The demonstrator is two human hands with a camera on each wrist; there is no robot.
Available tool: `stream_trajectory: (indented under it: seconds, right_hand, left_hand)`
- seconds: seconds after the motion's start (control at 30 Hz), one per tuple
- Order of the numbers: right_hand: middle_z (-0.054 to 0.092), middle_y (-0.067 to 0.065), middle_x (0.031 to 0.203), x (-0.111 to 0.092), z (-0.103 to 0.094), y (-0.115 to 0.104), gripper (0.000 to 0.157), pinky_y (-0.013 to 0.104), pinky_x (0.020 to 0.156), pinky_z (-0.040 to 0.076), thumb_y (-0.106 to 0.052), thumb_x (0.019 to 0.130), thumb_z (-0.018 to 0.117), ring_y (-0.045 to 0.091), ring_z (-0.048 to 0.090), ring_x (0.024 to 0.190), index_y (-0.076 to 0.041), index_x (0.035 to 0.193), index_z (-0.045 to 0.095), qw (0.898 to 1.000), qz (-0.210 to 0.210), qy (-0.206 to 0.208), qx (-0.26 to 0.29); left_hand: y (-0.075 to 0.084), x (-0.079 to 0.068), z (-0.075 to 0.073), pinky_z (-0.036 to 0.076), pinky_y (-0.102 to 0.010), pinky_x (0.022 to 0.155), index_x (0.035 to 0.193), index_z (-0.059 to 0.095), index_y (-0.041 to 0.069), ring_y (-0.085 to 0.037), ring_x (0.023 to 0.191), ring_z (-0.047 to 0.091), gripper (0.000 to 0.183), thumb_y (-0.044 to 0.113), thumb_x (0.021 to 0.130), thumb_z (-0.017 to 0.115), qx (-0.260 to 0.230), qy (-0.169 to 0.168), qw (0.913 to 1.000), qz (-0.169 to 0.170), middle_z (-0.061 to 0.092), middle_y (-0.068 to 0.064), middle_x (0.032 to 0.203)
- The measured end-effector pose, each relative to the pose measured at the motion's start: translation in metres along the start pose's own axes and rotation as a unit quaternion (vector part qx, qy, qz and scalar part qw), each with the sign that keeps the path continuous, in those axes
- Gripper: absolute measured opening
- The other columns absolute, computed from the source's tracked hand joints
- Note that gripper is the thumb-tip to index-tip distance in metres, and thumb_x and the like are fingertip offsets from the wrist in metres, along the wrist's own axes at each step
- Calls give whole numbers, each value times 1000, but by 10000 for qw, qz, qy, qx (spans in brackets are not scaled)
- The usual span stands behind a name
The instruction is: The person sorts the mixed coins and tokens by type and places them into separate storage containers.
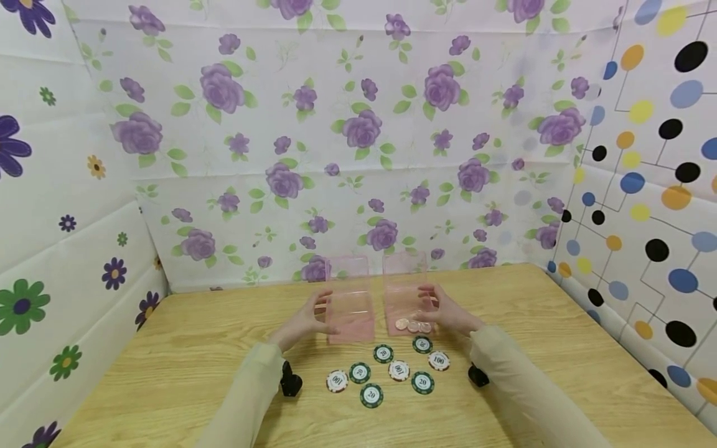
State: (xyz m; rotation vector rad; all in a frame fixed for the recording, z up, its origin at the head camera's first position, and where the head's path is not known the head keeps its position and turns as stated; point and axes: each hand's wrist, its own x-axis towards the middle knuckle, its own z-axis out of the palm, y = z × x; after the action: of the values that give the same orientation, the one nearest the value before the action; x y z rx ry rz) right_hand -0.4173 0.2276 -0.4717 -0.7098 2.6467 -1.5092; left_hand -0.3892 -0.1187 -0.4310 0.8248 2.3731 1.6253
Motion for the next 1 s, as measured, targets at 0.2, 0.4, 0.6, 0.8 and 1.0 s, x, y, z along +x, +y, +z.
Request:
stream_trajectory:
  seconds: [0.2, 0.4, 0.6, 0.8, 1.0]
  right_hand:
    - [24, 1, 108, 0, 0, 0, 69, 37, 76, 21, -30, 58, 58, 21, 21, 99, -19, 112, 16, 10000, -47, -39, 32]
    - [25, -4, 106, 0, 0, 2, 68, 35, 76, 22, -31, 58, 59, 17, 23, 98, -21, 111, 17, 9999, 140, 26, 34]
    - [25, -1, 107, -3, 1, -11, 69, 36, 76, 21, -31, 57, 59, 18, 22, 99, -19, 111, 17, 9998, 175, 20, 104]
    - [23, 11, 109, -16, 1, -45, 68, 37, 77, 18, -23, 59, 60, 29, 17, 100, -12, 111, 18, 9987, 102, -41, 495]
    - [23, 5, 108, -14, -1, -35, 70, 37, 77, 19, -29, 59, 58, 22, 20, 100, -14, 112, 16, 9991, 10, -100, 419]
  left_hand:
    - [6, 1, 3, 27, -36, 71, 113, 17, 25, -34, 96, 20, 77, 13, 53, 65, 9, 7, 9999, 117, 16, -14, 112]
    - [17, -4, 6, 25, -40, 71, 112, 18, 27, -32, 99, 17, 73, 11, 56, 62, -79, -102, 9999, -32, 12, -10, 115]
    - [19, -5, 7, 23, -41, 72, 112, 17, 27, -33, 99, 16, 73, 13, 56, 63, -16, -53, 9999, -103, 13, -7, 115]
    - [6, 1, 5, 24, -37, 74, 111, 21, 24, -30, 99, 18, 72, 15, 54, 64, 25, 30, 9999, -133, 23, -5, 111]
    - [6, 2, 7, 24, -37, 74, 112, 21, 16, -31, 97, 21, 71, 15, 55, 63, 5, 52, 10000, -83, 25, -6, 110]
